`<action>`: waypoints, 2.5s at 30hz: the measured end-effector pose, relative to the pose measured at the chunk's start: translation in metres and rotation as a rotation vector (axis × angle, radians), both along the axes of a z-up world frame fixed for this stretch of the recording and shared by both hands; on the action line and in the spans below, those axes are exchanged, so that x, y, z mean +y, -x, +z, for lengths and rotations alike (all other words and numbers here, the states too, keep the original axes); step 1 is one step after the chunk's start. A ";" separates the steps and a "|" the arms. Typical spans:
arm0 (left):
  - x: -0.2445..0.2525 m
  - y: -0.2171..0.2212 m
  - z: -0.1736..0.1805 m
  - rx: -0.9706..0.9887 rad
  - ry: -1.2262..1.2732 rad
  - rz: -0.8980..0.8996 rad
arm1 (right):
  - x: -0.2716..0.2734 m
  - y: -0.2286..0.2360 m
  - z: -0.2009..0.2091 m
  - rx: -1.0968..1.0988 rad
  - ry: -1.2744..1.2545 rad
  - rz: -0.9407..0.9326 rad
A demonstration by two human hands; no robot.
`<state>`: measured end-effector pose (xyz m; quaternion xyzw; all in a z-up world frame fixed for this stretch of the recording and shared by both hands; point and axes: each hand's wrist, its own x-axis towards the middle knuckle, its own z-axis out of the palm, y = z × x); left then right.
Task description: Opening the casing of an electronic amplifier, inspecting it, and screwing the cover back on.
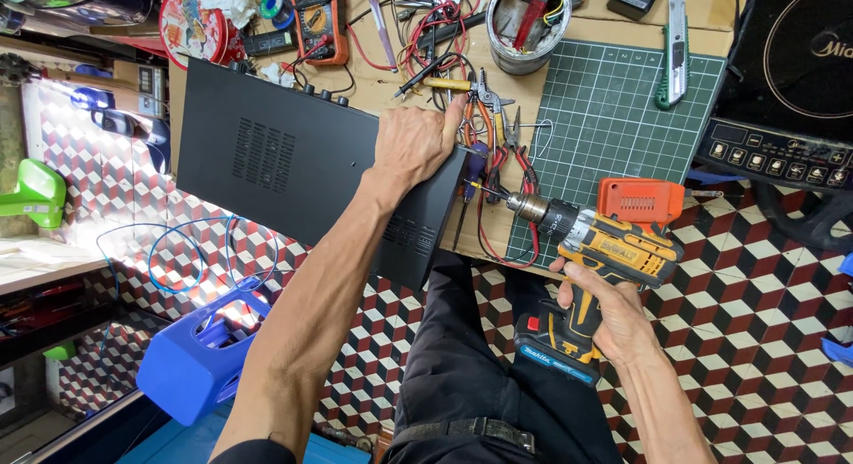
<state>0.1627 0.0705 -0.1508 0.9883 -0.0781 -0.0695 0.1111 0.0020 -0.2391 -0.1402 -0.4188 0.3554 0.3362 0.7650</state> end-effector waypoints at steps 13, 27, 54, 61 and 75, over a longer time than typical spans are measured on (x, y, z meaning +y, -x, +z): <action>0.001 0.001 0.000 -0.024 0.012 -0.035 | 0.000 -0.001 -0.006 -0.031 -0.005 0.010; 0.001 0.000 0.001 0.038 -0.021 -0.039 | -0.002 -0.004 -0.010 -0.021 0.026 0.040; 0.004 0.001 -0.004 -0.043 -0.041 -0.109 | -0.002 -0.005 -0.008 0.008 0.001 0.007; 0.003 0.001 0.000 0.007 -0.044 -0.039 | 0.001 -0.006 -0.004 0.017 -0.013 0.001; 0.003 -0.001 0.002 0.002 -0.064 -0.045 | 0.002 -0.003 -0.004 0.021 -0.016 -0.011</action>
